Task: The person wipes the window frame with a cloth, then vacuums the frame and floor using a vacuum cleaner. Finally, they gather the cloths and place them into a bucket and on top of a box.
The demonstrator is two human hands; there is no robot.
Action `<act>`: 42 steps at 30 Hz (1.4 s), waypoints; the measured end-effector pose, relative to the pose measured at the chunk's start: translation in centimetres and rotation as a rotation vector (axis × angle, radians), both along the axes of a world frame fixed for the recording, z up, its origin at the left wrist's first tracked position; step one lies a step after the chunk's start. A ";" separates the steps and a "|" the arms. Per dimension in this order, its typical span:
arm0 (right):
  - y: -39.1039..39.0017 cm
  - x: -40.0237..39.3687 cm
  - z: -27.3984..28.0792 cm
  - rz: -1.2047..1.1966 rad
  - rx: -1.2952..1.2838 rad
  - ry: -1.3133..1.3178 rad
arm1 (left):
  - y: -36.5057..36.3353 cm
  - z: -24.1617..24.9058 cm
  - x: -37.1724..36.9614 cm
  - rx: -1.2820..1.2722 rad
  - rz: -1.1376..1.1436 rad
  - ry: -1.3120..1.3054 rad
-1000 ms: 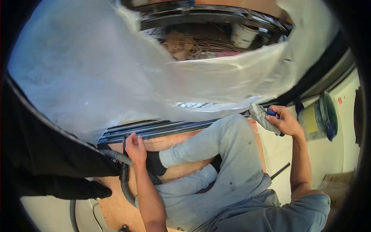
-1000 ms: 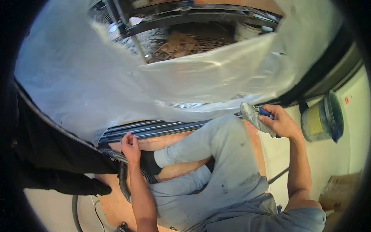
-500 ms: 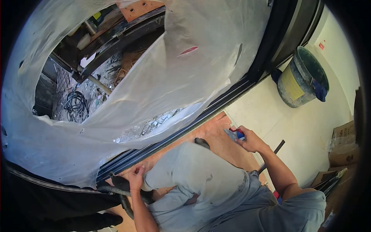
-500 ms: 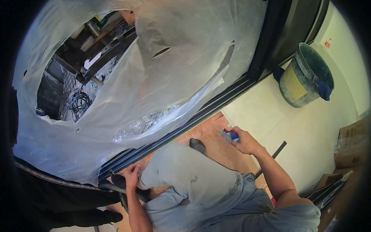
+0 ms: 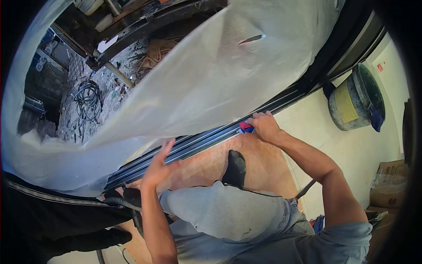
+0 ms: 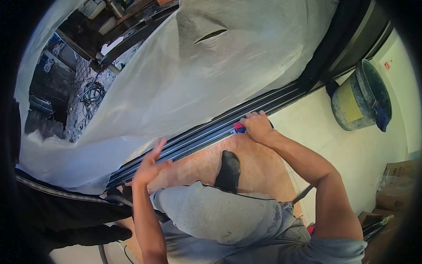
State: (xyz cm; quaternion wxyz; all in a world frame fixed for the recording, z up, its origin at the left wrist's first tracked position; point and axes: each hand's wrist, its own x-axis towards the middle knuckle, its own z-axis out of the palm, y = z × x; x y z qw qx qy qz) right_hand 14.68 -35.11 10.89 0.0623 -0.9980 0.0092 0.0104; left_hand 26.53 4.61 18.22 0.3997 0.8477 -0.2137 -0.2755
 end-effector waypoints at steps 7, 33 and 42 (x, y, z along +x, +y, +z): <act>-0.2 5.9 -6.7 0.117 -0.231 0.107 | 10.7 -4.4 -8.8 0.109 0.454 0.227; 35.8 17.5 -9.9 0.631 0.522 -0.053 | 10.4 -6.4 -8.5 0.126 0.775 -0.034; 25.3 14.2 -3.8 0.657 0.767 -0.110 | 10.1 -6.3 -8.2 0.129 0.840 0.056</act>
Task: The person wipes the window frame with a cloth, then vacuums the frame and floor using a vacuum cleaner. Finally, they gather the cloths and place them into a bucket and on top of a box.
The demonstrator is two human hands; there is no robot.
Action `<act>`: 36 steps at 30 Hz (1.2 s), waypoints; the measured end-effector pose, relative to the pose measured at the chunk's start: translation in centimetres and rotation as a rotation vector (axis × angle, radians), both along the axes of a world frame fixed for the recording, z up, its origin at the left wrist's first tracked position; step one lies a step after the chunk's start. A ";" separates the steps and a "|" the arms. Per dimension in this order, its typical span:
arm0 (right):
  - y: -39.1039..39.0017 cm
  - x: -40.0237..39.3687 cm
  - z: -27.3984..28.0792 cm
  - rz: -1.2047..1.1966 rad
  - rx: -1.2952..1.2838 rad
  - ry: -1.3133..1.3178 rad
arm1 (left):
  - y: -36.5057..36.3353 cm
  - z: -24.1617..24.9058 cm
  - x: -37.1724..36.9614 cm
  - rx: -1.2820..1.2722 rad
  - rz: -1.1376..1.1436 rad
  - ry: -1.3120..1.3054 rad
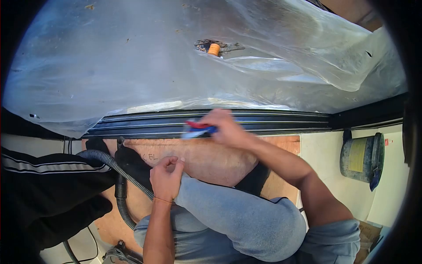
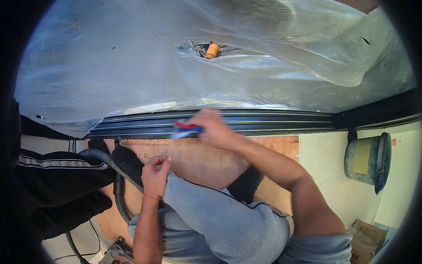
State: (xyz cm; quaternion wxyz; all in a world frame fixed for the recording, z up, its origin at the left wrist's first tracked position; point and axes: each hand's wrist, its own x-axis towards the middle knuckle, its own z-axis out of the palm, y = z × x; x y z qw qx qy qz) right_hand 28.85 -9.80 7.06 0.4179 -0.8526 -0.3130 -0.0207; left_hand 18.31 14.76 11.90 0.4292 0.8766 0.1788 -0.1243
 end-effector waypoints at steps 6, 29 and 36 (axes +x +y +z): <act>-16.2 -3.3 0.8 -0.426 -0.544 0.047 | -0.1 0.3 0.4 0.061 -0.053 -0.023; 15.1 9.0 -0.6 -0.029 0.143 0.357 | 0.3 0.9 -0.1 0.047 0.035 -0.044; -3.0 3.2 1.5 0.035 -0.530 0.117 | 0.6 0.1 0.3 0.065 -0.050 -0.102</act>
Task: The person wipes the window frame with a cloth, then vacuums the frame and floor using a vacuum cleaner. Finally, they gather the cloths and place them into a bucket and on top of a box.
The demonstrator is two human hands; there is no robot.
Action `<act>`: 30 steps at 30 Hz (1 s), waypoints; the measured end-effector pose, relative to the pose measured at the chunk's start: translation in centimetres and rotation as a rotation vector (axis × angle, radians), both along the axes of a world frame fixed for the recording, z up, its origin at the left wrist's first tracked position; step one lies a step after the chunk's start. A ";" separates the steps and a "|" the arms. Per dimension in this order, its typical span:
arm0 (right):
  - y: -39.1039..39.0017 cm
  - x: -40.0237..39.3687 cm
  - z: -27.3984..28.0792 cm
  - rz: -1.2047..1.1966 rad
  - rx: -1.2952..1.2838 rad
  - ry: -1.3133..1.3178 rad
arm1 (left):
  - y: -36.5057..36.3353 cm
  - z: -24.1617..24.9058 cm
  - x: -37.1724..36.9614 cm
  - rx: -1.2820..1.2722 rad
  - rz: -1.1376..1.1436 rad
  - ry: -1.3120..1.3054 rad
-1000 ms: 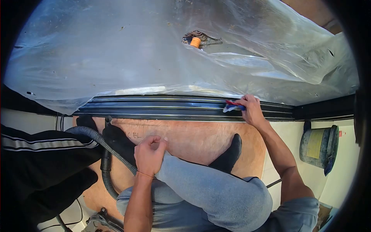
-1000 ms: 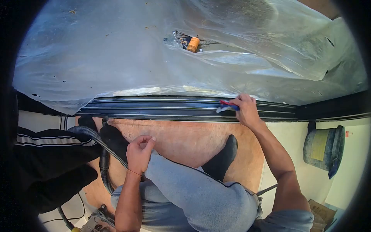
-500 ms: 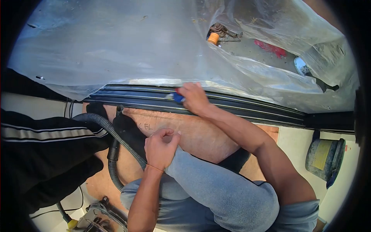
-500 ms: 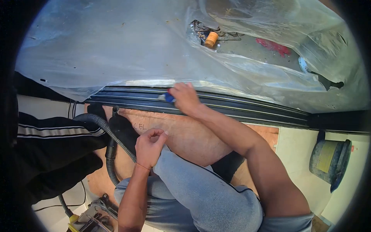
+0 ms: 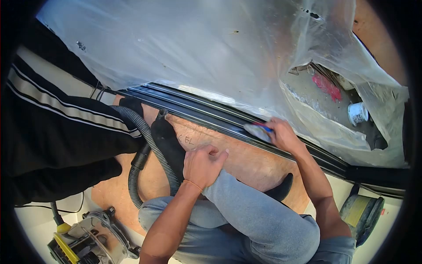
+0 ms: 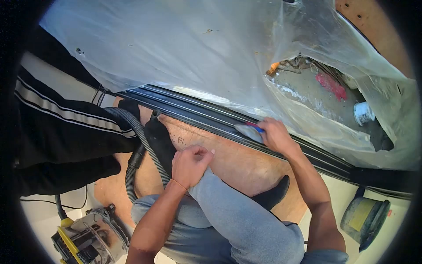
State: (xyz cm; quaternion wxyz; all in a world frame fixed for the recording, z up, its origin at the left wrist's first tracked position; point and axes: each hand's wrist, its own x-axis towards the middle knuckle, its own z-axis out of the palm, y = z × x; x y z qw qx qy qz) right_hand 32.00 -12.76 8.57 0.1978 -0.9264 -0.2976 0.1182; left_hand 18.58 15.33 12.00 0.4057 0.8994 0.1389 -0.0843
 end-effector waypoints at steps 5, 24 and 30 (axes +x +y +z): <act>-1.5 -1.4 -3.9 -0.051 -0.150 -0.117 | -0.1 0.1 0.3 0.028 -0.035 -0.007; 9.5 1.1 -4.0 0.379 -0.071 0.062 | 0.7 0.0 1.1 0.015 -0.216 0.144; 25.1 5.9 -5.3 0.526 0.030 -0.191 | 0.8 -0.4 1.3 -0.032 -0.209 0.145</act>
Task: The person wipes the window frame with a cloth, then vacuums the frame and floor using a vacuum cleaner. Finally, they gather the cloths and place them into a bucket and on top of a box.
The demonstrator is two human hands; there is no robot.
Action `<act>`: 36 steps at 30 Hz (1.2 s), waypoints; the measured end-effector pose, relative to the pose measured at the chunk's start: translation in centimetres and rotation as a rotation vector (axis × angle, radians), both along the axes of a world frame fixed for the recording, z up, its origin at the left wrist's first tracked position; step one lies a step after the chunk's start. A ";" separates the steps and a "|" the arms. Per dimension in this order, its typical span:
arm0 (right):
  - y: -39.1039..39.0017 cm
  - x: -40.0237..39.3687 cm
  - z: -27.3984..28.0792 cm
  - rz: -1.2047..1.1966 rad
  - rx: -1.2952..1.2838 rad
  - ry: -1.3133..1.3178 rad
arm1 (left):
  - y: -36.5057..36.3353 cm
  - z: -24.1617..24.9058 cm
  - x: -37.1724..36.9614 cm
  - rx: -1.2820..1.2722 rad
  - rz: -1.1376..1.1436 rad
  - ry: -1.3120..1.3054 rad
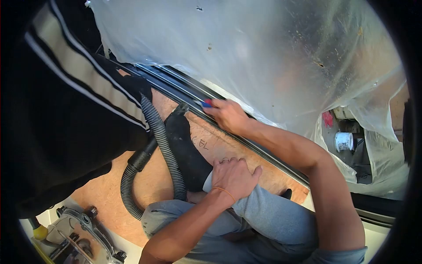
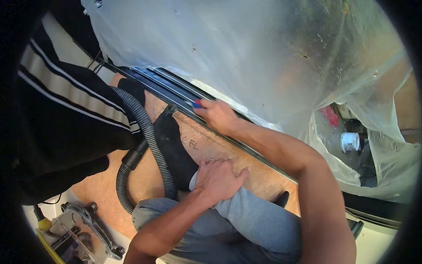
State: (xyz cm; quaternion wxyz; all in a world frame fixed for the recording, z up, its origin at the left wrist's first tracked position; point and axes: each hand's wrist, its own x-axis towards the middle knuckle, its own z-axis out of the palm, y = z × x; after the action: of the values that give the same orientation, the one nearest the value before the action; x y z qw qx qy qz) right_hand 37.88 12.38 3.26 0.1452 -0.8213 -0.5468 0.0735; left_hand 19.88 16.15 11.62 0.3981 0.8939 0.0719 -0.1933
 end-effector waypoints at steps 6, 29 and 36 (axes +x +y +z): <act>13.4 4.0 0.7 -0.340 0.478 0.313 | 0.7 1.1 0.2 -0.005 -0.050 0.109; 5.1 1.1 0.0 -0.191 -0.033 0.220 | 0.4 0.5 1.3 -0.099 -0.066 0.096; 27.2 8.1 -1.9 -0.400 0.218 0.406 | -1.0 -4.4 -0.2 -0.047 -0.095 -0.198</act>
State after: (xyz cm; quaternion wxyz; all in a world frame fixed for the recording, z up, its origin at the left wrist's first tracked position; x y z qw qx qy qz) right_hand 45.93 39.62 1.35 0.3505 -0.8607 -0.3388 0.1469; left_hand 19.67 15.13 7.24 0.4143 0.9015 -0.0149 -0.1242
